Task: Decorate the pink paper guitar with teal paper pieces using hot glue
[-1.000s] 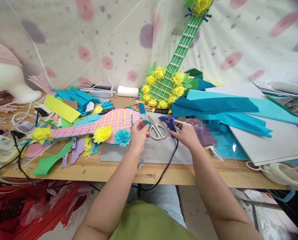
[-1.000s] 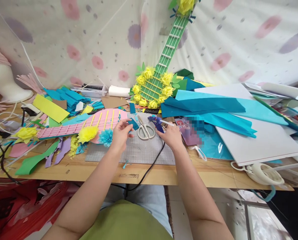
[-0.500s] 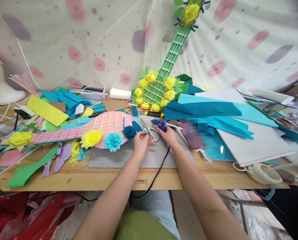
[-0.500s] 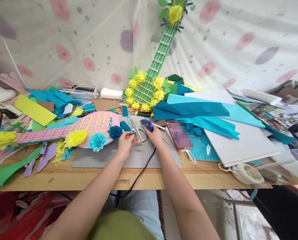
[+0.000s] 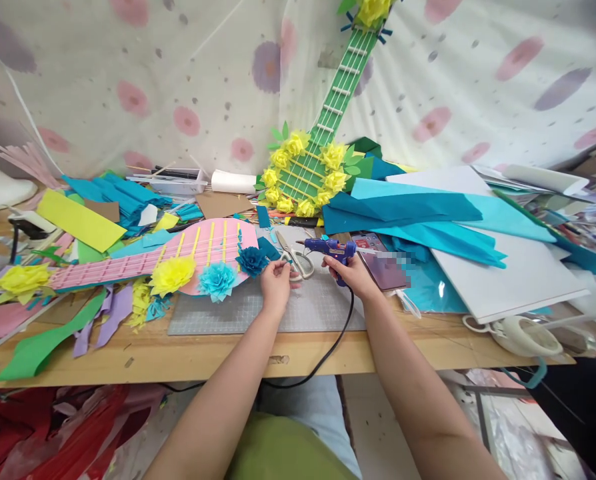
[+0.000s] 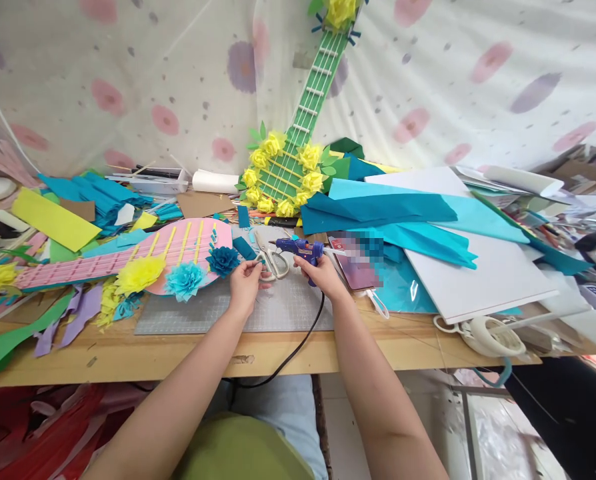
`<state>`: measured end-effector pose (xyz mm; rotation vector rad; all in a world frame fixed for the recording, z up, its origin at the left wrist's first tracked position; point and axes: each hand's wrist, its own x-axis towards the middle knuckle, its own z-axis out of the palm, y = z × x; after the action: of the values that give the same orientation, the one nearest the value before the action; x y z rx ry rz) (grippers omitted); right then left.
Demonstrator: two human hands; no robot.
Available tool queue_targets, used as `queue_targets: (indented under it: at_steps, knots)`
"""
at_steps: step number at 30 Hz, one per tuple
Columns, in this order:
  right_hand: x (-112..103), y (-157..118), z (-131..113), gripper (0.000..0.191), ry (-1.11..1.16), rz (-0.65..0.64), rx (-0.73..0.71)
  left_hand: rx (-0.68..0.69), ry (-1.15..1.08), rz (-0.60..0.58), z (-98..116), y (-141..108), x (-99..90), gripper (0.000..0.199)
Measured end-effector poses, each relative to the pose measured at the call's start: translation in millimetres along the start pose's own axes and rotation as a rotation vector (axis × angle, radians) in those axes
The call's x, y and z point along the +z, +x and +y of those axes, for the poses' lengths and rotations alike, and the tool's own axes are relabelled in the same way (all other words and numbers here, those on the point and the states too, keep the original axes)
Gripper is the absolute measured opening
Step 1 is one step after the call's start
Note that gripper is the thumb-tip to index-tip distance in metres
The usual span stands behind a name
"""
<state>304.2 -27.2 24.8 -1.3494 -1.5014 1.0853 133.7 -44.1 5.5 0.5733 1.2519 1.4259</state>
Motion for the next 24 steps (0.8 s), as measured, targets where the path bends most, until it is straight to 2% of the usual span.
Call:
queue_targets:
  at_steps: [4, 13, 24]
  knots:
    - [-5.9, -3.8, 0.6, 0.043, -0.003, -0.032, 0.016, -0.03, 0.01, 0.015, -0.1, 2.0, 1.5, 0.006]
    - [-7.0, -7.0, -3.5, 0.042, -0.13, -0.107, 0.052, 0.03, 0.089, 0.013, -6.5, 2.5, 2.0, 0.008]
    - [-8.1, -5.2, 3.8, 0.04, -0.205, -0.087, 0.073, 0.047, 0.098, 0.022, -5.7, 1.1, 1.9, 0.003]
